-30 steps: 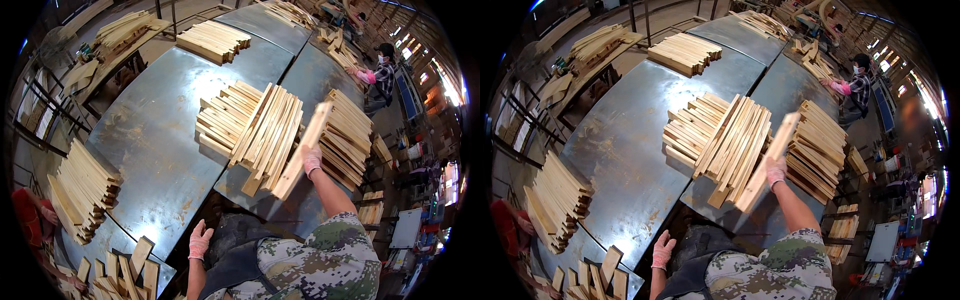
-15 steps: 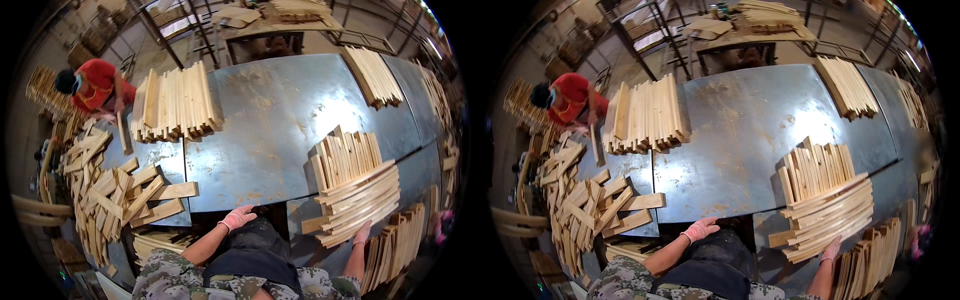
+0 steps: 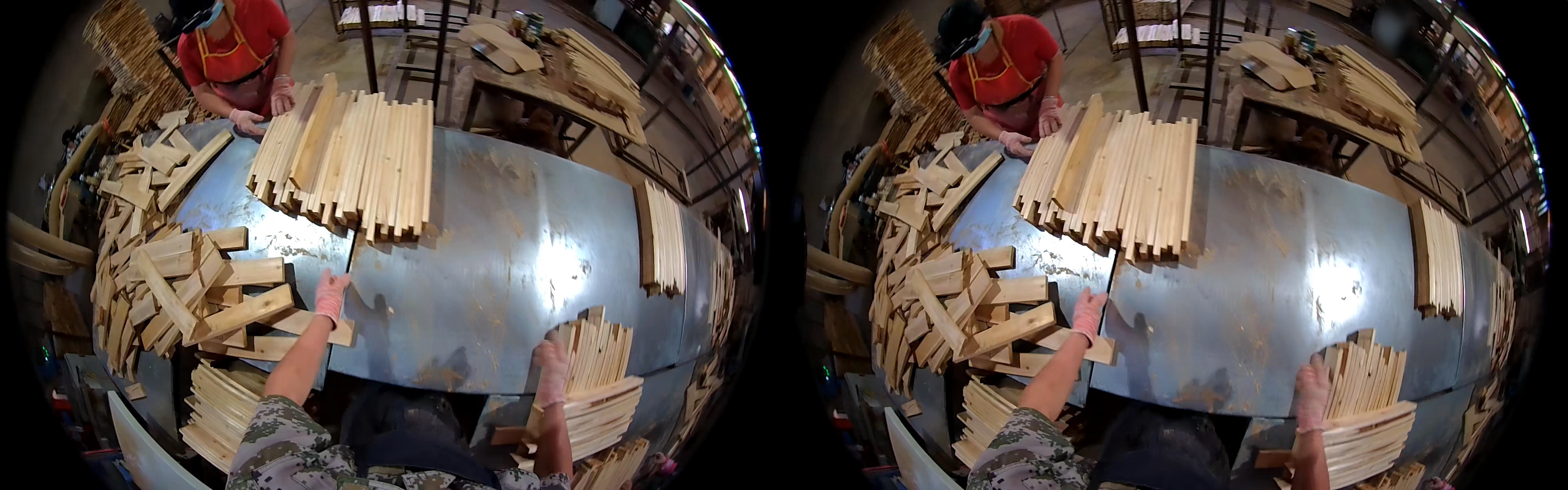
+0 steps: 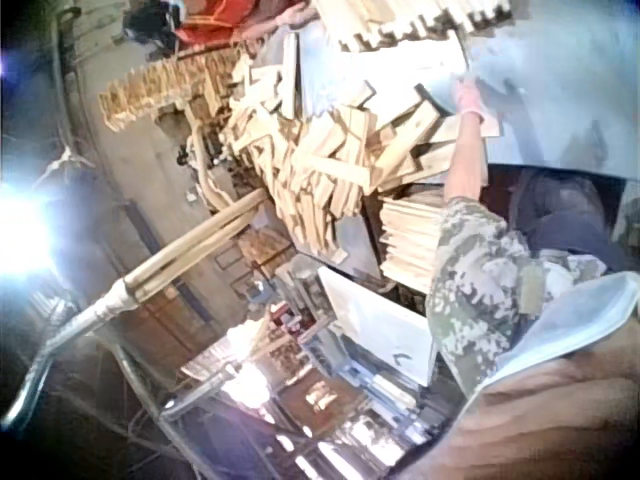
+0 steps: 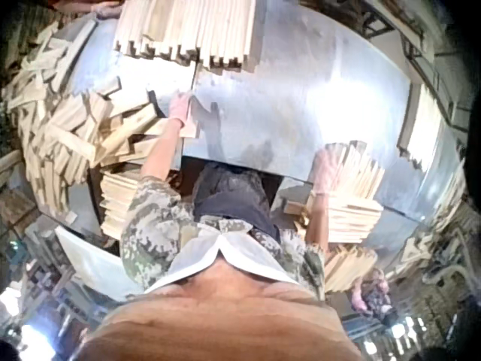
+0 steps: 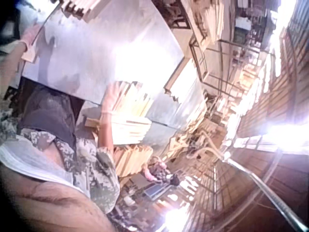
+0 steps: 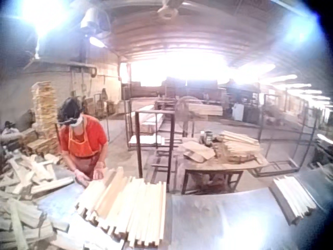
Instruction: The person picks up stacks of thin wooden slats from a metal table and places them onto a conveyor belt. The person repeatedly gathers the wood pieces, aligns them, and moves them to the conveyor for processing.
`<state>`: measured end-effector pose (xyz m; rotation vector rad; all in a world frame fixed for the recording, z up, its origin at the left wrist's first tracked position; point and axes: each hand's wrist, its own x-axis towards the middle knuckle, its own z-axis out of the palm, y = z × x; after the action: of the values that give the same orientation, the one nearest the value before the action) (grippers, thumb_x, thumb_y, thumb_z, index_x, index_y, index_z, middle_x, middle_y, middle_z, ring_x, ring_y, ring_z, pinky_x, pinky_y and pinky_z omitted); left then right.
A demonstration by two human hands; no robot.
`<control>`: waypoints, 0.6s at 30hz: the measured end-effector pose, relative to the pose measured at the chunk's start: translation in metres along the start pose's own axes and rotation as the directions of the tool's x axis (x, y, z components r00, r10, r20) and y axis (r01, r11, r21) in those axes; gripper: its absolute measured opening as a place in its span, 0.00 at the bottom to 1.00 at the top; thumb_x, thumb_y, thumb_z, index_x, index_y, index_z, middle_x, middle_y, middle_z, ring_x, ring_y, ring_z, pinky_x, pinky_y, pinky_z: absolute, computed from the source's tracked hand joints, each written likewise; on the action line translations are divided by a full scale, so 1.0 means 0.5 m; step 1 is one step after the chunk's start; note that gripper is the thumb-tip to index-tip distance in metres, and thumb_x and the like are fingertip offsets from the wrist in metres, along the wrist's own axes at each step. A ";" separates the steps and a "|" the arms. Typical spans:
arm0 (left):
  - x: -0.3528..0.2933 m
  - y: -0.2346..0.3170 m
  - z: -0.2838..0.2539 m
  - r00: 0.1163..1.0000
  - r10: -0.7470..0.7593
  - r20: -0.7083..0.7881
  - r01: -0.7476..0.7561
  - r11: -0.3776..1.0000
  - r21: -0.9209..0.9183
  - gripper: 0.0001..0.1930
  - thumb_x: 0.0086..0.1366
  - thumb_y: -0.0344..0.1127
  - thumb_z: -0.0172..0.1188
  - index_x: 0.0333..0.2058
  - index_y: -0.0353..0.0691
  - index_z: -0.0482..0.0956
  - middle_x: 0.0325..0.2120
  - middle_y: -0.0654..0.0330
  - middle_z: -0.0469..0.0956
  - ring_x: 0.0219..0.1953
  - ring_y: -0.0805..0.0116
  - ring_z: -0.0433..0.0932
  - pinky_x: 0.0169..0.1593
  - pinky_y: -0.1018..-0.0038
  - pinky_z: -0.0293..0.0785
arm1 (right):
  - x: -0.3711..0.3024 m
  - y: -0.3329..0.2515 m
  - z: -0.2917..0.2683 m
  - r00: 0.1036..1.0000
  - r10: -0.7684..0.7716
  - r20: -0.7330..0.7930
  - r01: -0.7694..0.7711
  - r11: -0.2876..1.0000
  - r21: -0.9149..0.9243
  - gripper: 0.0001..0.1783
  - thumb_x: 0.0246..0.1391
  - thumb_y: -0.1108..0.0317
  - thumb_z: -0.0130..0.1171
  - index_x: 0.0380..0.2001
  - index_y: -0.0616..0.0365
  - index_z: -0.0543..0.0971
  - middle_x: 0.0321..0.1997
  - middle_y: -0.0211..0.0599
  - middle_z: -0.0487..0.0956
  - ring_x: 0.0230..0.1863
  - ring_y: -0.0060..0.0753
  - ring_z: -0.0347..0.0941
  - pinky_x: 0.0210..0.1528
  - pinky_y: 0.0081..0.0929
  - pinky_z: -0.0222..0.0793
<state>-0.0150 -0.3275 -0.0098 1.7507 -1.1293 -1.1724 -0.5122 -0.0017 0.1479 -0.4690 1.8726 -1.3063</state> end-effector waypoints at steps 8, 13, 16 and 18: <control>0.474 0.060 -0.082 0.986 -0.089 -0.143 0.051 0.967 -0.249 0.49 0.66 0.47 0.73 0.75 0.29 0.56 0.71 0.40 0.65 0.71 0.51 0.66 0.73 0.64 0.61 | 0.341 -0.114 0.664 0.898 0.129 0.420 0.130 0.835 -0.535 0.36 0.67 0.52 0.59 0.70 0.63 0.68 0.54 0.51 0.83 0.56 0.38 0.77 0.61 0.34 0.70; 0.524 0.100 -0.036 0.983 -0.018 -0.182 0.001 0.995 -0.095 0.48 0.64 0.48 0.73 0.74 0.30 0.58 0.71 0.42 0.66 0.71 0.50 0.66 0.72 0.63 0.62 | 0.511 -0.094 0.859 0.935 0.011 0.354 0.092 0.958 -0.273 0.33 0.68 0.55 0.61 0.69 0.61 0.68 0.56 0.47 0.82 0.57 0.36 0.76 0.62 0.33 0.69; 0.539 0.086 -0.036 0.977 -0.037 -0.212 0.060 0.993 0.103 0.50 0.60 0.50 0.76 0.71 0.28 0.61 0.68 0.40 0.68 0.69 0.49 0.68 0.71 0.63 0.63 | 0.546 -0.072 0.900 0.941 -0.048 0.334 0.077 0.994 -0.073 0.32 0.69 0.56 0.62 0.68 0.61 0.69 0.56 0.46 0.82 0.57 0.37 0.76 0.63 0.33 0.69; 0.555 0.071 -0.054 0.976 -0.038 -0.213 0.058 0.994 0.090 0.49 0.58 0.50 0.77 0.69 0.27 0.63 0.64 0.40 0.71 0.64 0.49 0.72 0.68 0.63 0.67 | 0.558 -0.078 0.917 0.938 -0.047 0.345 0.076 0.995 -0.071 0.32 0.69 0.55 0.63 0.67 0.62 0.70 0.57 0.46 0.82 0.57 0.38 0.76 0.63 0.34 0.69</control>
<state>0.0558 -0.5963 -0.0522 1.9353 -1.0351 -0.9466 -0.3360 -0.4886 0.0011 -0.7543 1.6336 -1.1058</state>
